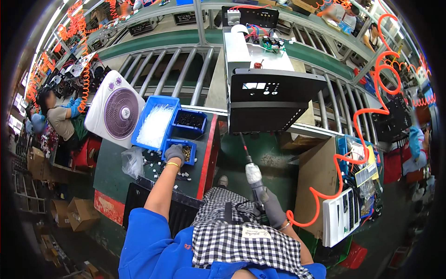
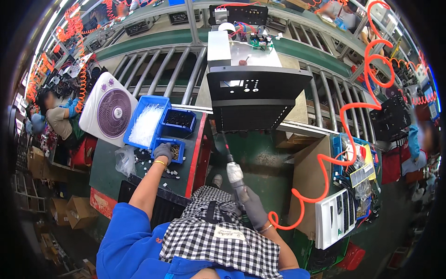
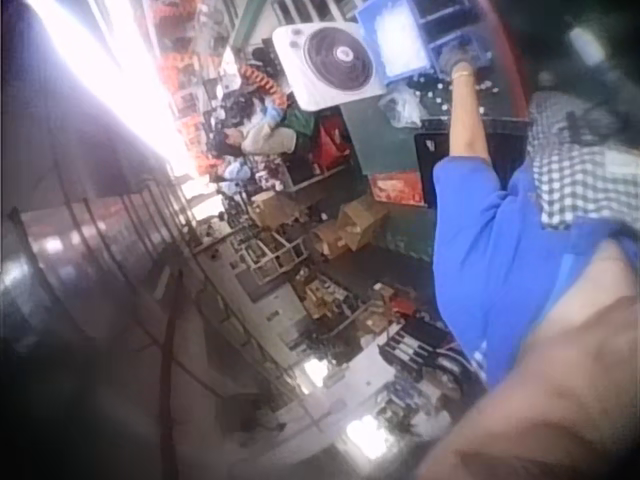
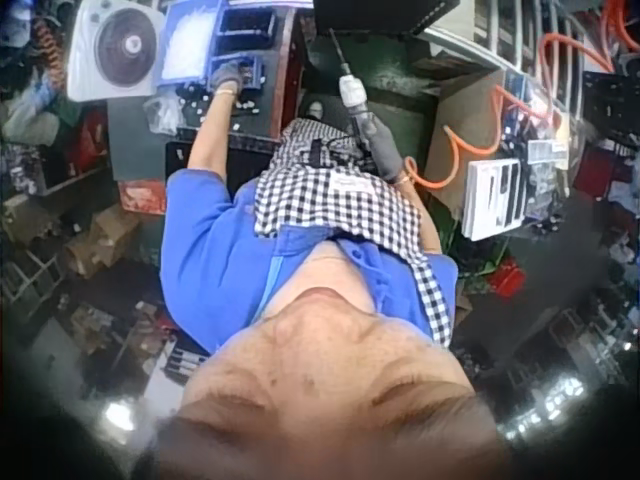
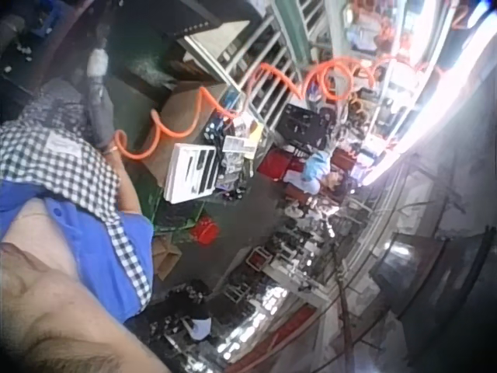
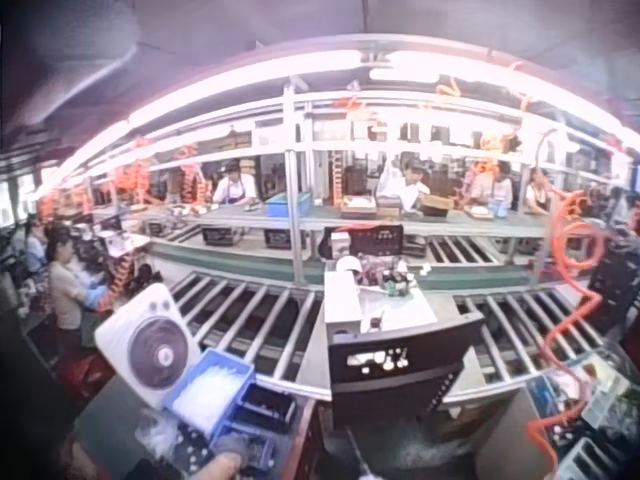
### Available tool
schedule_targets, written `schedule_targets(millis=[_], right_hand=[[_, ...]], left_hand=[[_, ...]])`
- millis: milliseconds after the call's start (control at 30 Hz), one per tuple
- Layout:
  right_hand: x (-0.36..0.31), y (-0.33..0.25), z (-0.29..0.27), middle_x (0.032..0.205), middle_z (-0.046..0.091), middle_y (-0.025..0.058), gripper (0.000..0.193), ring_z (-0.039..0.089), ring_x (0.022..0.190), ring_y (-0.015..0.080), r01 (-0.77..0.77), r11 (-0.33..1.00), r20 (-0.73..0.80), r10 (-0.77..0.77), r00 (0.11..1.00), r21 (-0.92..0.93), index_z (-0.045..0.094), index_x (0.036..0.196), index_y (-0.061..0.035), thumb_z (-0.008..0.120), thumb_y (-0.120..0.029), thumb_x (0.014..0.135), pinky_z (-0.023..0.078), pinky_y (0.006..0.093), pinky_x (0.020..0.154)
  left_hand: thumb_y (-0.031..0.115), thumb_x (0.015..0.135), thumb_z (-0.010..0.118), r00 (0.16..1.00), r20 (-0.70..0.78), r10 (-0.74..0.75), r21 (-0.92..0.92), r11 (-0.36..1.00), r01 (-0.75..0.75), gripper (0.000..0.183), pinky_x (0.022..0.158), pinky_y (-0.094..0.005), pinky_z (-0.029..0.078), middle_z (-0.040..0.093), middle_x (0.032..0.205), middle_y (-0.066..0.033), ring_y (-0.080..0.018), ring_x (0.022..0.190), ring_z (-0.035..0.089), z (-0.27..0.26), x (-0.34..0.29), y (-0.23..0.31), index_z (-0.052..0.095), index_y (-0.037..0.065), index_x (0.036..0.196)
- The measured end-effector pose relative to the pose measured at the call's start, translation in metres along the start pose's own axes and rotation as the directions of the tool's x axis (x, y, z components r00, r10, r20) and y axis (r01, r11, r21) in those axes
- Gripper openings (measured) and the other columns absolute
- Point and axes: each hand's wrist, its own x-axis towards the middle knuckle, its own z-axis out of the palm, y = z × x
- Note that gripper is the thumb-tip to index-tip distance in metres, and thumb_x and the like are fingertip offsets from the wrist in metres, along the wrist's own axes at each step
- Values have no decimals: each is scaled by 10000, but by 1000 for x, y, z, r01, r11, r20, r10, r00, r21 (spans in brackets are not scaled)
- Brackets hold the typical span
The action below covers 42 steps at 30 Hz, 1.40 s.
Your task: The person assembles an electronic device on a factory assembly line. They connect internal wires, secure components, and attach a black front panel to a silver metal casing using a pneumatic screwdriver. The person works on a single unit, manipulating wires and fasteners to complete the assembly.
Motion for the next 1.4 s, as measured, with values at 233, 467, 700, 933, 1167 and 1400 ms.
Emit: schedule_targets(millis=[233, 467, 700, 933, 1167, 1400], right_hand=[[-32, 23, -45, 723, 542, 6, 542, 510, 511, 90, -102, 990, -168, 117, 979, 97, 568, 1010, -53, 537, -589, 943, 403, 226, 449], [-40, 29, -55, 676, 518, 2, 620, 505, 501, 103, -104, 982, -180, 132, 975, 158, 567, 992, -67, 528, -679, 900, 393, 233, 430], [-29, 21, -60, 734, 538, 16, 414, 523, 527, 88, -61, 998, -122, 57, 991, -28, 548, 1049, -46, 595, -443, 942, 426, 233, 471], [-9, 6, -55, 811, 524, -8, 492, 493, 572, 63, 22, 969, 97, 2, 995, -246, 526, 1227, -40, 649, -394, 909, 419, 227, 519], [-17, -8, -62, 802, 513, -23, 588, 481, 603, 52, -32, 982, 180, 67, 981, -187, 530, 1238, -43, 637, -514, 901, 405, 228, 519], [-43, -14, -90, 824, 511, -8, 533, 498, 596, 62, -48, 983, 111, 68, 991, -176, 509, 1187, -45, 629, -471, 889, 404, 220, 522]], left_hand=[[163, 868, 611, 997, -59, -44, -713, 701, -11, 297, 880, -403, 521, 667, 1041, -155, -299, 1000, 643, 23, 15, -52, 615, 48, 1141], [34, 834, 476, 928, -4, 372, -658, -700, 278, 269, 902, -513, 537, 624, 995, -177, -312, 884, 641, 29, 7, -99, 574, 14, 1083], [112, 918, 507, 937, 39, 348, -621, -726, 296, 253, 921, -502, 537, 633, 1027, -178, -311, 965, 648, -28, -52, -49, 578, 4, 1135], [237, 970, 628, 899, 12, 439, -831, -495, 253, 238, 757, -329, 569, 630, 891, 14, -109, 752, 625, -38, -84, 49, 605, 80, 1147], [337, 971, 615, 679, 13, 734, -768, -428, 477, 276, 585, -247, 476, 582, 792, 29, -56, 593, 505, -49, -121, 136, 612, 84, 1081], [357, 983, 578, 630, 32, 776, -766, -386, 515, 303, 591, -251, 501, 594, 793, 30, -54, 591, 531, -52, -137, 184, 600, 71, 1082]])
